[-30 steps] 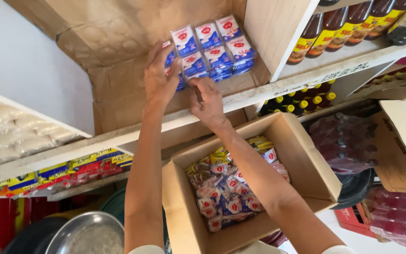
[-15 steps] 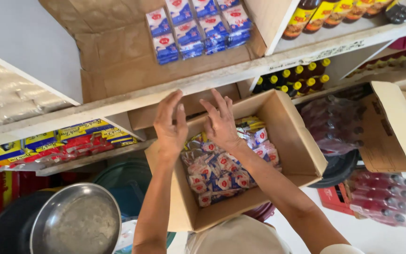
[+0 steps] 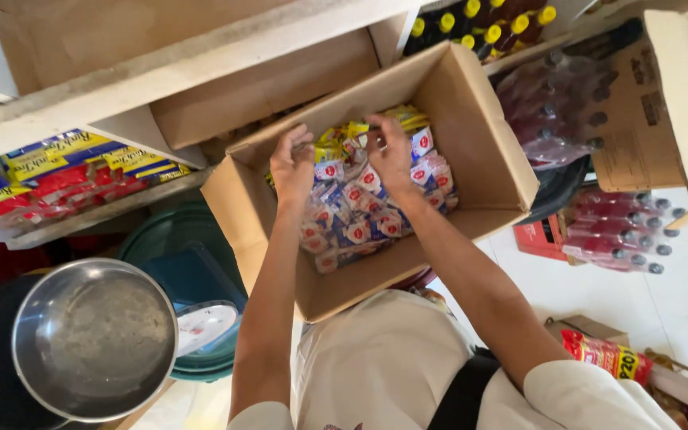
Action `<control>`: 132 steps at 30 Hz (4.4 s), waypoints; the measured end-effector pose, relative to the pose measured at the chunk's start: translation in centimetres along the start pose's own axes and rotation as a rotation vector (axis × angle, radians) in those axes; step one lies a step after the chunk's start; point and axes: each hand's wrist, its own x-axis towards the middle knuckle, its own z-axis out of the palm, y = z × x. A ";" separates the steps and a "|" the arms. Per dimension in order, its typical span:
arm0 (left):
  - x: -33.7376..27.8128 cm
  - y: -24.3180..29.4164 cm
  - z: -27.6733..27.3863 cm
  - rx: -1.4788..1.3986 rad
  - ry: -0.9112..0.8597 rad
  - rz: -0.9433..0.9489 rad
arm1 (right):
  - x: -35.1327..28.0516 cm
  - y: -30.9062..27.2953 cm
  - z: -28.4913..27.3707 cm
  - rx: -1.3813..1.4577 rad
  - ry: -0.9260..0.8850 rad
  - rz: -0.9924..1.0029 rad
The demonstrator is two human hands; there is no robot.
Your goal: Stocking and organizing packets of powdered milk on a grocery store shelf.
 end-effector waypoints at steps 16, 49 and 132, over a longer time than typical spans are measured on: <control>-5.6 -4.0 8.5 0.549 -0.490 -0.407 | 1.5 5.0 -0.1 0.424 -0.012 0.446; -5.7 -7.3 9.4 0.290 -0.377 -0.503 | 2.1 4.6 -3.1 -0.022 -0.255 0.428; -0.5 4.1 2.7 1.000 -0.769 0.187 | 0.4 4.6 -0.9 -0.275 -1.309 0.362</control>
